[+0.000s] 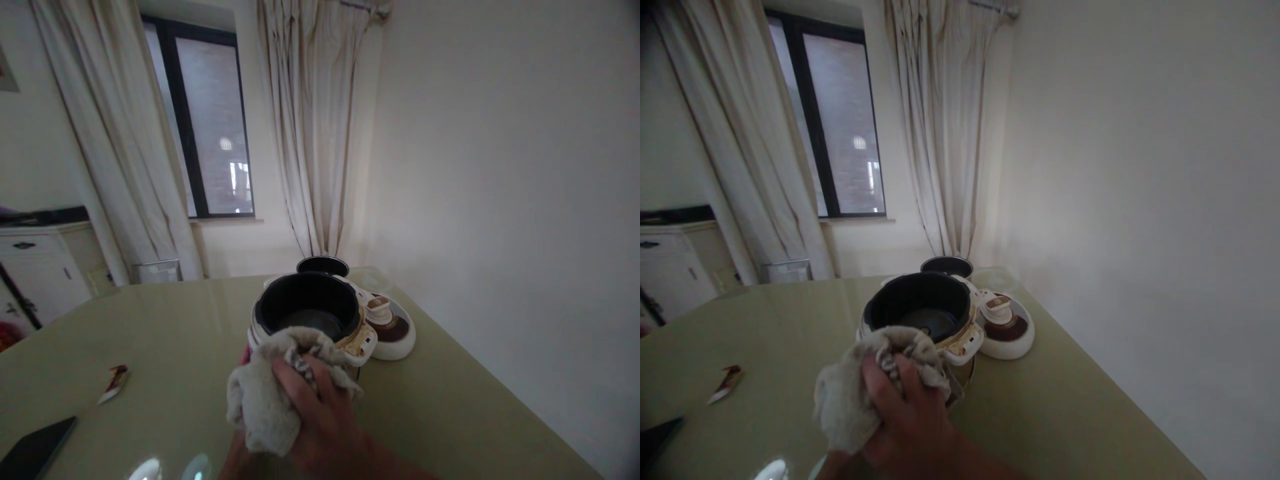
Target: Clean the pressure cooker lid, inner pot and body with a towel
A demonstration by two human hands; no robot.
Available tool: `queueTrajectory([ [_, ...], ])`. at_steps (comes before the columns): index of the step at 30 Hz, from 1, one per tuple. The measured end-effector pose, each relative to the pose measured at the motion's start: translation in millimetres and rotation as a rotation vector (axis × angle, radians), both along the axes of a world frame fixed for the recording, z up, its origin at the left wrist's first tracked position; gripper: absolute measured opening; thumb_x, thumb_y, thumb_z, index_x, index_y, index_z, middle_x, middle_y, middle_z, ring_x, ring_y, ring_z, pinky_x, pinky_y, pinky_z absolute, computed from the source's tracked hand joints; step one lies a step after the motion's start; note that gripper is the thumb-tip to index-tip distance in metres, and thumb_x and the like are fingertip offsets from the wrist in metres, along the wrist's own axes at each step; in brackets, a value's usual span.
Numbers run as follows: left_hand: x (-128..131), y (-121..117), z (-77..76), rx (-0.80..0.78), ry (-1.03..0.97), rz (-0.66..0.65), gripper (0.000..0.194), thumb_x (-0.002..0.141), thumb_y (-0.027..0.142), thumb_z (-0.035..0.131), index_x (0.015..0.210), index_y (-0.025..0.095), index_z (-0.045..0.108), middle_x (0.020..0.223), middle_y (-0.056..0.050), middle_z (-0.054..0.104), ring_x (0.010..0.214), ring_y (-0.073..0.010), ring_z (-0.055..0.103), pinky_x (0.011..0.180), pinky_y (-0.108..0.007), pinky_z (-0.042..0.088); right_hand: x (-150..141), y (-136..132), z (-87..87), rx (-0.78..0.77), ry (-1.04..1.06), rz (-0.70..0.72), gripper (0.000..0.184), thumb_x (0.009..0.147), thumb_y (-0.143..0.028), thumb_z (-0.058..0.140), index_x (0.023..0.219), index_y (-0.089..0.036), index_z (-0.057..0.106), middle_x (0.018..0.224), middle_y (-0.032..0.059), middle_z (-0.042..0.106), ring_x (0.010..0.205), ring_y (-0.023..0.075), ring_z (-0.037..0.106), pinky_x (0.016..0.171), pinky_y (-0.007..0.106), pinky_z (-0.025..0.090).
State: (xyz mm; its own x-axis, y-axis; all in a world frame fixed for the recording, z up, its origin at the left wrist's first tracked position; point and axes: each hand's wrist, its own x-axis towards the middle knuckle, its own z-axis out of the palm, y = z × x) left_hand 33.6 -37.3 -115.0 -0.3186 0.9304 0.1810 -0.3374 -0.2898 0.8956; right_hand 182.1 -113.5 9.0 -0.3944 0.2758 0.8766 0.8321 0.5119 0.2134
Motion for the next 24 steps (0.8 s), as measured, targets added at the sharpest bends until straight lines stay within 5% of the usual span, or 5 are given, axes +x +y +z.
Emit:
queueTrajectory([
  [4,1,-5,0.4,0.11,0.138,-0.085,0.085,0.08,0.051,0.078,0.154,0.015,0.054,0.153,-0.02,0.059,0.138,-0.0341,0.061,0.105,-0.042,0.057,18,57,113.9,-0.301,-0.18,-0.108,0.04,0.088,-0.027,0.074,0.127,-0.028,0.073,0.133,0.0117,0.071,0.117,0.0325,0.064,0.078,0.038,0.057],
  [7,2,-5,5.9,0.198,0.347,-0.083,0.125,0.069,0.048,0.092,0.171,0.026,0.023,0.175,-0.018,0.031,0.158,-0.0407,0.037,0.127,-0.059,0.034,38,121,145.8,-0.741,-0.502,-0.029,0.03,0.079,-0.022,0.079,0.109,-0.024,0.078,0.104,0.0075,0.077,0.09,0.0244,0.07,0.077,0.034,0.055],
  [10,3,-2,9.3,0.214,0.468,0.004,0.133,0.059,0.046,0.099,0.169,0.023,0.027,0.172,-0.02,0.034,0.159,-0.0448,0.032,0.131,-0.064,0.023,41,167,118.7,-0.901,-0.726,0.137,0.028,0.068,-0.015,0.085,0.094,-0.023,0.081,0.085,0.0009,0.076,0.074,0.0192,0.068,0.07,0.03,0.051],
  [16,8,1,8.2,0.243,0.42,0.028,0.132,0.062,0.057,0.095,0.168,0.023,0.026,0.164,-0.022,0.04,0.15,-0.0457,0.044,0.125,-0.064,0.034,18,208,69.6,-0.709,-0.939,0.437,0.014,0.084,-0.012,0.074,0.085,-0.025,0.077,0.119,-0.0014,0.079,0.117,0.0205,0.064,0.088,0.031,0.049],
  [24,11,-5,17.5,0.212,0.383,0.086,0.128,0.058,0.058,0.095,0.165,0.023,0.034,0.163,-0.019,0.043,0.148,-0.0436,0.046,0.124,-0.059,0.038,91,213,60.0,-0.87,-0.821,-0.091,0.012,0.069,-0.019,0.083,0.077,-0.021,0.076,0.099,0.0123,0.081,0.092,0.0305,0.073,0.082,0.044,0.052],
])
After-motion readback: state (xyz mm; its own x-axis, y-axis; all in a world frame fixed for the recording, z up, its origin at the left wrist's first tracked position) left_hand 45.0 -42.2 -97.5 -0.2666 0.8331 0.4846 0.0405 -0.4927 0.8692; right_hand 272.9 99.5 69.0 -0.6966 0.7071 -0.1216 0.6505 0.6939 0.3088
